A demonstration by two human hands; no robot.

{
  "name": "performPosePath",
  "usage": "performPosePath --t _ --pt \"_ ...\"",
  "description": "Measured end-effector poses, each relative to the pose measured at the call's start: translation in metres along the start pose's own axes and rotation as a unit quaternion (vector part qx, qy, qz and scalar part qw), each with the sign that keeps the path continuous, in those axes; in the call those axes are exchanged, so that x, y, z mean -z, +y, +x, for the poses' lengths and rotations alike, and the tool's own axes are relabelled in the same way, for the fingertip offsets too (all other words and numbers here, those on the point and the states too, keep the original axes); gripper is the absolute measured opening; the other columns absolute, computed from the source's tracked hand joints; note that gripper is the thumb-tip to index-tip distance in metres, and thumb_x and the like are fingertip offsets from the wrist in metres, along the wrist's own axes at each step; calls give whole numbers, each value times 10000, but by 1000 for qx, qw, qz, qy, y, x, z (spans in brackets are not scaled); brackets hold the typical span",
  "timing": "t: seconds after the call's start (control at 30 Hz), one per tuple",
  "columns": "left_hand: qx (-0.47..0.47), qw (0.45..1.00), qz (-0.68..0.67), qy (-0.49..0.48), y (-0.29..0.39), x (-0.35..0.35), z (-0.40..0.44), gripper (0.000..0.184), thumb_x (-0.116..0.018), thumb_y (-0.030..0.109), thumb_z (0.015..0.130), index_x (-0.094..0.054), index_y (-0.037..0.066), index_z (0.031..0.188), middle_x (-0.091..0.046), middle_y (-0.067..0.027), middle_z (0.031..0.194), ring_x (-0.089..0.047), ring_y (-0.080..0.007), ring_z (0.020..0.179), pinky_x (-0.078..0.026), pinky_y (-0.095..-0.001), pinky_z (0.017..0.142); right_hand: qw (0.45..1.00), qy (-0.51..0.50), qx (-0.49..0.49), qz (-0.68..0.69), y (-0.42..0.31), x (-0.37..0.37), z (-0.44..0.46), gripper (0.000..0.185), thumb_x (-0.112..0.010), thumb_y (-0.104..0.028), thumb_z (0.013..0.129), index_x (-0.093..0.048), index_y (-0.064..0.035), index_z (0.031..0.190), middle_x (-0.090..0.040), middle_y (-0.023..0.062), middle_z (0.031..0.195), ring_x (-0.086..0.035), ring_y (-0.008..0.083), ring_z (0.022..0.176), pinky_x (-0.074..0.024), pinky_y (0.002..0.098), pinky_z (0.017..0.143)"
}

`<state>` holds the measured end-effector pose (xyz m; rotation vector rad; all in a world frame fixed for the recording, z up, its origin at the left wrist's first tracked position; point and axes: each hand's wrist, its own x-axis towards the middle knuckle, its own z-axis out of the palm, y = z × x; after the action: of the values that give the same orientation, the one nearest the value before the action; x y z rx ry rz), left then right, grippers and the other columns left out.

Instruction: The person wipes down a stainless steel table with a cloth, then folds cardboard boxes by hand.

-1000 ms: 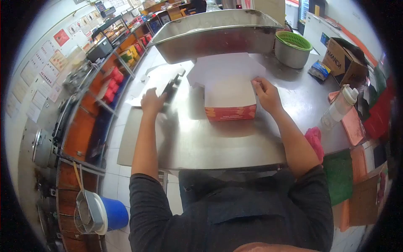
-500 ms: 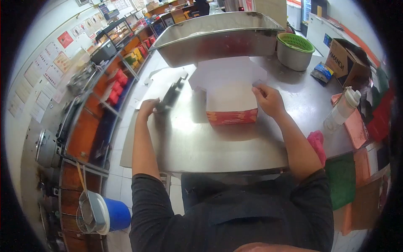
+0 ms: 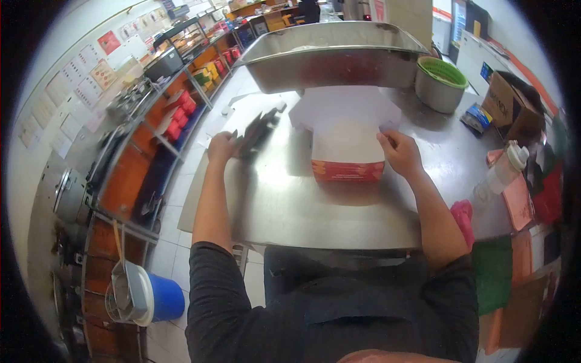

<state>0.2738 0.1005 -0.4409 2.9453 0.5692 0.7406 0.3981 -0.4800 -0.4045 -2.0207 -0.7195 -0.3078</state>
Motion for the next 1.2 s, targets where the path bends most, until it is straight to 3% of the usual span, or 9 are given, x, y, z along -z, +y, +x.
performPosePath --t 0.2,0.37,0.53,0.7,0.83,0.9,0.93,1.07,1.2 --pt "65 974 -36 215 34 81 8 226 -589 271 916 -711 81 919 -711 -251 875 -698 -462 841 -547 -564 756 998 12 55 -2 36 -14 14 280 -678 -253 996 -730 20 1026 -727 208 864 -700 330 772 -532 416 728" --pt "85 925 -121 350 67 152 4 198 -589 229 913 -687 61 951 -711 -247 886 -697 -461 860 -539 -571 758 998 6 58 0 14 -3 6 274 -642 -238 1036 -709 27 1055 -673 106 811 -578 135 747 -481 317 693" --pt "100 889 -262 362 72 162 -5 162 -620 182 954 -643 28 1000 -697 -252 985 -663 -459 978 -517 -542 849 997 14 66 36 24 -15 16 276 -634 -243 1042 -712 20 1063 -674 65 803 -575 124 737 -481 316 690" --pt "64 809 -310 495 78 167 -30 151 -646 148 973 -638 -1 998 -705 -187 899 -706 -349 876 -548 -468 790 997 46 57 5 18 3 9 228 -645 -200 1036 -715 15 1066 -682 40 827 -585 101 746 -481 289 690" --pt "51 711 -557 427 163 220 -90 142 -619 139 1040 -615 -2 1057 -706 -149 911 -701 -217 781 -555 -372 703 977 153 143 49 -12 5 6 128 -670 -113 1009 -728 -11 1060 -696 30 855 -601 85 754 -488 266 683" --pt "47 807 -472 351 205 229 -115 134 -610 140 1051 -598 9 1079 -711 -153 936 -721 -228 815 -572 -389 719 956 136 261 -21 -67 7 0 243 -770 -76 899 -705 -29 1128 -691 83 1019 -663 200 943 -524 344 831" --pt "-26 809 -455 370 229 229 -124 111 -618 124 1043 -597 17 1065 -717 -161 953 -731 -249 833 -576 -385 721 929 124 340 -81 -100 9 -1 503 -840 -149 824 -635 -49 1272 -642 146 1193 -630 319 1118 -498 433 975" --pt "-275 770 -436 376 303 224 -143 89 -602 52 1035 -560 45 1114 -730 -195 1050 -735 -316 947 -568 -414 871 868 163 469 -28 -206 9 -8 939 -901 -307 739 -414 -105 1516 -494 230 1490 -541 426 1314 -449 526 1085" --pt "-367 704 -511 330 338 216 -138 184 -577 126 1074 -488 48 1214 -623 -233 1283 -666 -328 1169 -543 -408 967 867 71 490 56 -236 22 -9 939 -826 -222 791 -339 -69 1580 -449 254 1563 -503 441 1392 -441 510 1118"
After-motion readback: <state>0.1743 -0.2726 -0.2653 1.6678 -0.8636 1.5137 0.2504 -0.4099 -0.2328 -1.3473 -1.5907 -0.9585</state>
